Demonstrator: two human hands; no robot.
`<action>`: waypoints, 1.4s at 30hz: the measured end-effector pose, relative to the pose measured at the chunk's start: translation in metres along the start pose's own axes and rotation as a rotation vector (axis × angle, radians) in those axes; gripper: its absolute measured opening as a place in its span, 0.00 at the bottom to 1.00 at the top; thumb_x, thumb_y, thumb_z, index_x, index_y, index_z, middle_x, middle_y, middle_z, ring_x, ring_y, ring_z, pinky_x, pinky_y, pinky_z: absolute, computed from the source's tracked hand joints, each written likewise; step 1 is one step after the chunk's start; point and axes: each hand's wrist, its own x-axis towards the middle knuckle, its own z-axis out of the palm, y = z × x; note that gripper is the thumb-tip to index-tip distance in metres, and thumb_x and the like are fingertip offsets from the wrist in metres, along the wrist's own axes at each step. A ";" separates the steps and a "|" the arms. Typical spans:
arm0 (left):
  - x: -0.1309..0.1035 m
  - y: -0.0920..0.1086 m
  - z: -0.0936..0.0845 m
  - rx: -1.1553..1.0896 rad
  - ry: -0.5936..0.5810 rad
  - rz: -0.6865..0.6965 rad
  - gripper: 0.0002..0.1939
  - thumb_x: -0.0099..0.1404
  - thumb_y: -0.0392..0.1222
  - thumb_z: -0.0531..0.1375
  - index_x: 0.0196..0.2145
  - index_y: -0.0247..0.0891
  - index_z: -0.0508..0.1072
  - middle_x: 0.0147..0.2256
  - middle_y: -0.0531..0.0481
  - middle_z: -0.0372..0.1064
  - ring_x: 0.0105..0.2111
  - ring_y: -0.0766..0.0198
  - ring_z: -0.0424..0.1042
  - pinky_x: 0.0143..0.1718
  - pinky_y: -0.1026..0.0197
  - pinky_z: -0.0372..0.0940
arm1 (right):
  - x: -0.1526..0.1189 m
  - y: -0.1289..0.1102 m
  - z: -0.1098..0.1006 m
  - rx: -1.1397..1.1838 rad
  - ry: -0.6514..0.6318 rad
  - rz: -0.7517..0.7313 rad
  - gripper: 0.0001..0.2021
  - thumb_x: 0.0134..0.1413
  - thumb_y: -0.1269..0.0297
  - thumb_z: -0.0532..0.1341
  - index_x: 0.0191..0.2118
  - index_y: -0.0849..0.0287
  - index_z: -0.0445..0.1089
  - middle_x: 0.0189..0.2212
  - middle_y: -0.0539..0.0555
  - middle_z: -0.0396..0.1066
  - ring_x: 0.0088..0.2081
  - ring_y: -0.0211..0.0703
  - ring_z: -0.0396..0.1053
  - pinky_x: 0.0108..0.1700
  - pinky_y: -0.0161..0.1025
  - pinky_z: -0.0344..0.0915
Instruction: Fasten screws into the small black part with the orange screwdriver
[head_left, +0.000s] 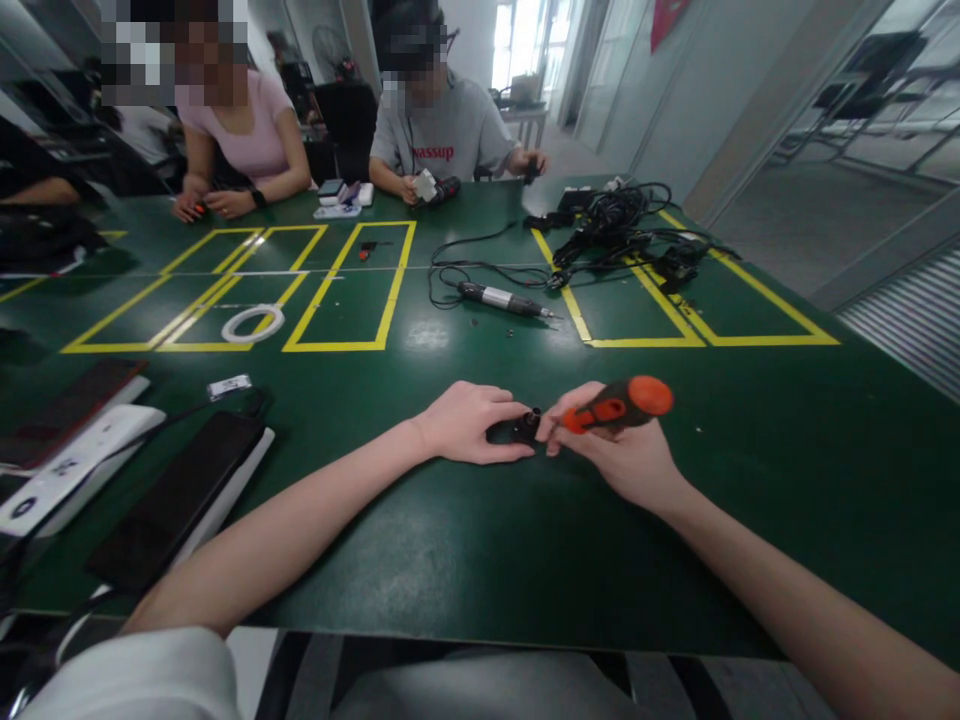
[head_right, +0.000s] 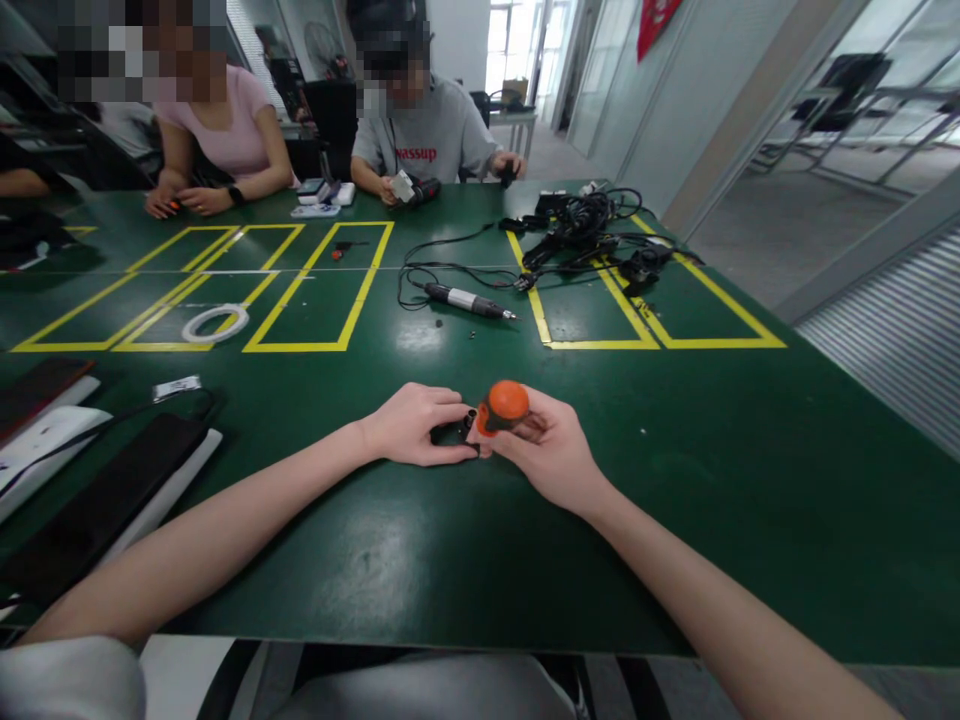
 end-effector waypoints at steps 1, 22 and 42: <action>0.000 0.000 0.000 0.003 -0.005 -0.004 0.21 0.71 0.60 0.58 0.41 0.38 0.77 0.32 0.50 0.73 0.32 0.63 0.74 0.31 0.62 0.59 | 0.001 0.000 0.001 -0.008 0.008 0.002 0.14 0.57 0.52 0.73 0.34 0.59 0.75 0.27 0.53 0.78 0.26 0.39 0.75 0.31 0.37 0.77; -0.001 -0.001 0.000 0.021 0.039 0.020 0.22 0.72 0.60 0.58 0.40 0.37 0.77 0.30 0.50 0.72 0.31 0.63 0.73 0.30 0.62 0.59 | 0.004 0.003 0.003 0.070 -0.013 0.035 0.19 0.62 0.46 0.67 0.35 0.59 0.76 0.25 0.51 0.72 0.20 0.33 0.64 0.23 0.34 0.65; -0.001 -0.001 0.000 0.018 0.009 0.002 0.21 0.72 0.60 0.57 0.40 0.38 0.76 0.31 0.51 0.72 0.31 0.64 0.73 0.30 0.61 0.60 | 0.005 0.003 0.003 0.033 0.042 0.036 0.18 0.57 0.47 0.71 0.32 0.57 0.73 0.25 0.51 0.75 0.21 0.36 0.67 0.26 0.37 0.68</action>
